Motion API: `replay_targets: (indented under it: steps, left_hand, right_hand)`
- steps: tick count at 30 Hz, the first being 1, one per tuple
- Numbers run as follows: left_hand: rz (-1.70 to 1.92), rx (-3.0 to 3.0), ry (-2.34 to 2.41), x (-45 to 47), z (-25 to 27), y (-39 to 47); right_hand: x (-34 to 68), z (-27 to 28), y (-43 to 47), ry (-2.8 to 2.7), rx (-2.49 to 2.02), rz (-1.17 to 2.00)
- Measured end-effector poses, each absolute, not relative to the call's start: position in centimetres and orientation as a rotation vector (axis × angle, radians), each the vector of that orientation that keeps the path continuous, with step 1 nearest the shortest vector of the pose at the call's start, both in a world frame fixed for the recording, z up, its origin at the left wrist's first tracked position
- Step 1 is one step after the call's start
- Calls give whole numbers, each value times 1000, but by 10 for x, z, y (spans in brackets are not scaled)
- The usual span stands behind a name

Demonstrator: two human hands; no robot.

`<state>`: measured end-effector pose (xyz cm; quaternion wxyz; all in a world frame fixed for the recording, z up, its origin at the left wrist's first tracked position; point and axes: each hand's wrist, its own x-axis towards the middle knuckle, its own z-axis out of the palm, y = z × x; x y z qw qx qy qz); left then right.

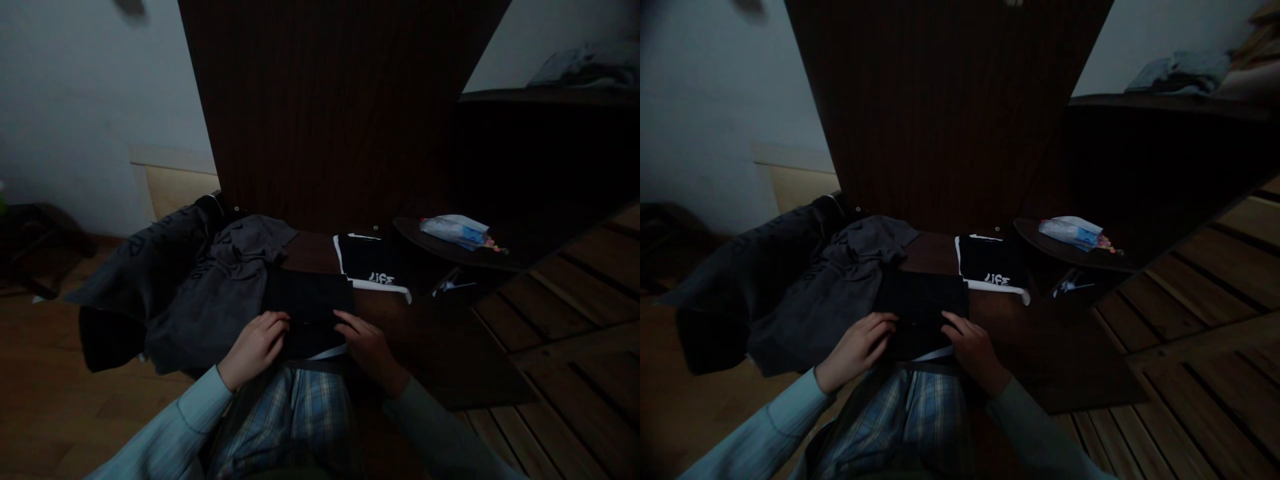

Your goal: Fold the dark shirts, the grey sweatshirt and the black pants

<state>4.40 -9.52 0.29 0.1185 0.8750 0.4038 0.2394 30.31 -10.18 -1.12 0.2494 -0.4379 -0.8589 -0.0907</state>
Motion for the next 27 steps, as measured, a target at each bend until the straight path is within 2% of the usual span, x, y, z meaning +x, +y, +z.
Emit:
replay_targets:
  steps: [11,18,27]
  left_hand:
    - [456,2904,1315,40,3,-101]
    - [763,2876,1267,45,-1,-101]
    - [954,2962,1039,39,-36,-95]
  right_hand:
    - [301,-8,-105,-2418,-1207,-255]
    - [299,-16,-106,-2299,-1198,-184]
    - [297,-42,-114,-2266,-1034,-331]
